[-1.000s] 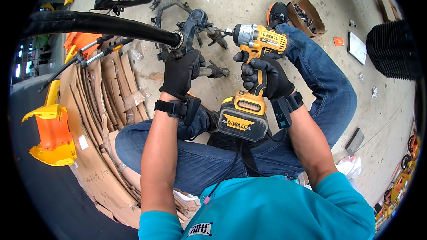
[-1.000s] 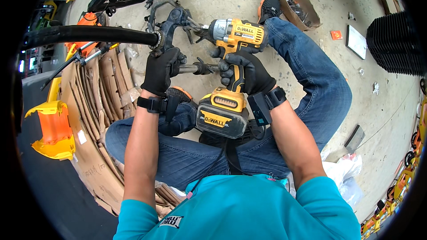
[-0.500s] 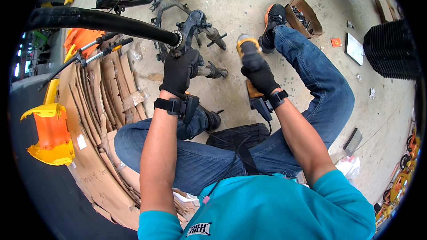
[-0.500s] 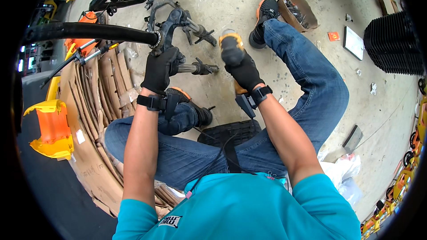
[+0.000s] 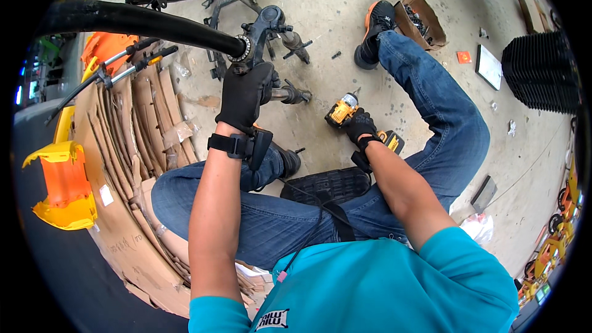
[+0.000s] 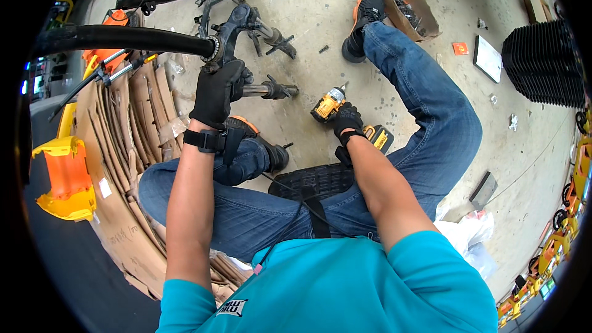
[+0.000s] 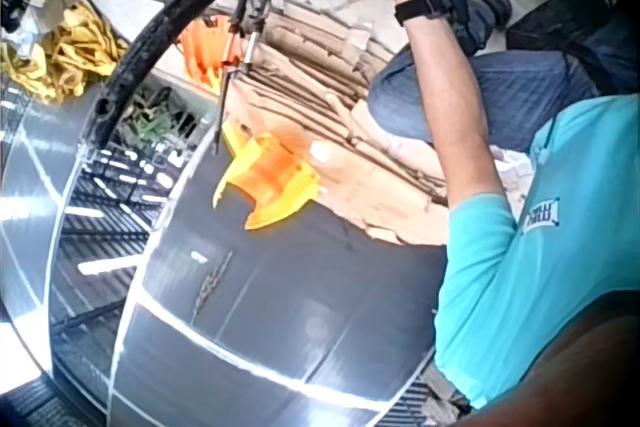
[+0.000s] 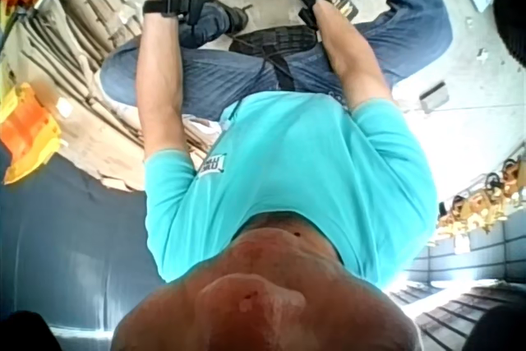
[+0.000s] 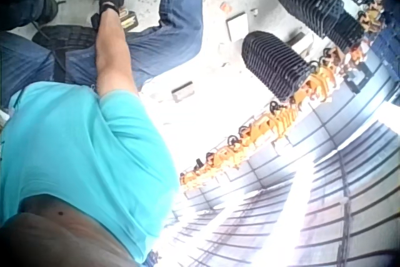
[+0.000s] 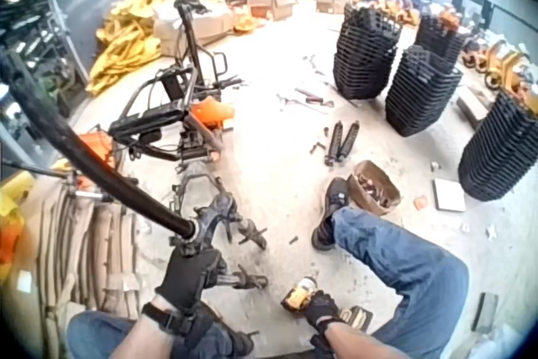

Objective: The person unscrews bolts from a motorcycle triple tree using a power drill and removes the front fork tubes by hand.

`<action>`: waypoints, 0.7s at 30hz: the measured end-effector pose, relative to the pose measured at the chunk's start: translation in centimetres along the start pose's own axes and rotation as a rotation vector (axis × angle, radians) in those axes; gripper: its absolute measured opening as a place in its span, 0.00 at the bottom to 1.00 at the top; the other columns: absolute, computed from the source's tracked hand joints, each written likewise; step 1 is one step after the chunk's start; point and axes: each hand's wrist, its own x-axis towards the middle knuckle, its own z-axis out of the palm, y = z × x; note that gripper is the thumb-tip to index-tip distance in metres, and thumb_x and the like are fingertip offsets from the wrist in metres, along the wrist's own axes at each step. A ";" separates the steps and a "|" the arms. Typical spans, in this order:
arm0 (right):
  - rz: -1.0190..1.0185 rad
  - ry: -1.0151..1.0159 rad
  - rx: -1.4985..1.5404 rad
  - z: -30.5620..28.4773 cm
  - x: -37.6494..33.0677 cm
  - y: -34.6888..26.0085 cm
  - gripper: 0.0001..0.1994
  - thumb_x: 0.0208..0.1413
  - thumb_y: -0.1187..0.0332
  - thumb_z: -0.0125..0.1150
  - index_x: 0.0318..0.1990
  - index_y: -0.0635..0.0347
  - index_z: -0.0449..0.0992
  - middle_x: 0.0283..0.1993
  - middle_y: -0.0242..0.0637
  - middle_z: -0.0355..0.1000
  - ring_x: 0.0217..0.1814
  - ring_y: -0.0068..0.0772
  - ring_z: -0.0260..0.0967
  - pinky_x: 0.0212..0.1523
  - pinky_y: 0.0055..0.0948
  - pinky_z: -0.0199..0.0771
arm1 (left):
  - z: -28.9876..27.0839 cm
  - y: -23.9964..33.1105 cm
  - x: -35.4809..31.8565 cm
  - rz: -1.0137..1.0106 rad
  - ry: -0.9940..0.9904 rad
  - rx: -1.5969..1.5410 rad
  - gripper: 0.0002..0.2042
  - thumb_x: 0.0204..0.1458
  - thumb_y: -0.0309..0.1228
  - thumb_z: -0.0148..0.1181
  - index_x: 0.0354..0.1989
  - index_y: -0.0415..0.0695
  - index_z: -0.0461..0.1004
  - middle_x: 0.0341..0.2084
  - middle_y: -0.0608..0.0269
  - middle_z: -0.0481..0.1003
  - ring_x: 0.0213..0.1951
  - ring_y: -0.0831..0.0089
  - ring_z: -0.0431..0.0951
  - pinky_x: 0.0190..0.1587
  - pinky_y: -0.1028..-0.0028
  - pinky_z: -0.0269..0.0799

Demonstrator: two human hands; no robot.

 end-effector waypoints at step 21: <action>-0.886 0.084 1.107 -20.1 -5.4 -18.6 0.10 0.56 0.68 0.64 0.38 0.67 0.75 0.27 0.35 0.76 0.27 0.20 0.71 0.29 0.23 0.74 | -0.2 -0.7 0.4 -0.001 -0.042 -0.008 0.06 0.53 0.30 0.60 0.29 0.41 0.75 0.19 0.65 0.73 0.17 0.81 0.68 0.19 0.80 0.58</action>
